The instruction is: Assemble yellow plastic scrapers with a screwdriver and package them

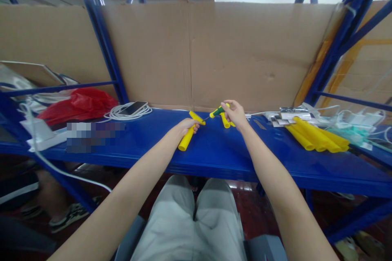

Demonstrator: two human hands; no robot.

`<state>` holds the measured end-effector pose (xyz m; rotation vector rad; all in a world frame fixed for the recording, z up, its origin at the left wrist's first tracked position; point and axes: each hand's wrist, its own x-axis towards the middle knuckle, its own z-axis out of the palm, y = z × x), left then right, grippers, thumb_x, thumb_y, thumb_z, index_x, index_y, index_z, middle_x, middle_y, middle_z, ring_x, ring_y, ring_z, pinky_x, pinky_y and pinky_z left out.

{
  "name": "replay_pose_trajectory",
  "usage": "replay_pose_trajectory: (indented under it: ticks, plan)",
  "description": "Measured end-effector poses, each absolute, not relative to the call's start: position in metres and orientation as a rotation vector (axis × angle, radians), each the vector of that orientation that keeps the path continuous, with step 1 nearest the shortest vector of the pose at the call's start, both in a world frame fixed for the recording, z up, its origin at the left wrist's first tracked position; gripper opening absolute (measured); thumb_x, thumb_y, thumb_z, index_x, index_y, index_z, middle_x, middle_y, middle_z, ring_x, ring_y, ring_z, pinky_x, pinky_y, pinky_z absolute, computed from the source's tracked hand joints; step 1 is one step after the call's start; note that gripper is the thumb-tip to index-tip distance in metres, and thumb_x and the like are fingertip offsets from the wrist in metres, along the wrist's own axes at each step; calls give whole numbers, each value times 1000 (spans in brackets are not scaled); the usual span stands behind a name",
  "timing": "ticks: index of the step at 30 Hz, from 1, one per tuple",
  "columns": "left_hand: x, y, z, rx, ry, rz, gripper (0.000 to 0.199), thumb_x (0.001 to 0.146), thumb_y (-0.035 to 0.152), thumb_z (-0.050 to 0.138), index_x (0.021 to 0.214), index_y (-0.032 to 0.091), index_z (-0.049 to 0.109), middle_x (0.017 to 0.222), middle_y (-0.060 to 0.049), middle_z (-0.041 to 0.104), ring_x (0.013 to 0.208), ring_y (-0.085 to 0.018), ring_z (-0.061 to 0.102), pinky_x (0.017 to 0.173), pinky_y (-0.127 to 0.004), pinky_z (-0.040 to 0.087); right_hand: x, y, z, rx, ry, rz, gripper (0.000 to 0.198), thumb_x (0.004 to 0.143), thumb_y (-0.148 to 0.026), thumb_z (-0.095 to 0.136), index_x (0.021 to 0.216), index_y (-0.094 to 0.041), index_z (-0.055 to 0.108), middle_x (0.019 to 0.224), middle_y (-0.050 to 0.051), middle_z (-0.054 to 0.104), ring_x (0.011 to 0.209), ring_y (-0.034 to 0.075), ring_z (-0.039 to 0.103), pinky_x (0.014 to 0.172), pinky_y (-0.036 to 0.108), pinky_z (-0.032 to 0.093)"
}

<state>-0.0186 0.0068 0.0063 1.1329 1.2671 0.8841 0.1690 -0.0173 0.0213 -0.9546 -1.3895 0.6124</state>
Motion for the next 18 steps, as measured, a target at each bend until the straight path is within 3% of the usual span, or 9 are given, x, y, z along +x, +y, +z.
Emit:
replay_pose_trajectory:
  ticks: [8,14,18]
  plan:
    - [-18,10,4,1091,1284,892,15,88,10,48,74,12,54,46,7,37,36,-4,32,43,-18,31,171,-25,28,-912,-1458,840,43,64,-51,73,86,-19,54,58,-2,62,44,9,53,43,21,40]
    - [-18,11,4,1104,1283,884,16,88,10,46,74,12,54,45,7,38,36,-4,33,43,-18,33,172,-16,21,-972,-1401,665,49,59,-57,73,75,-21,44,51,-7,54,37,6,44,37,19,33]
    - [-19,10,2,1156,1263,901,12,86,10,49,76,12,55,45,7,38,36,-4,34,44,-19,35,172,-14,20,-954,-1362,618,55,56,-60,73,84,-23,43,49,-9,52,35,6,42,35,18,30]
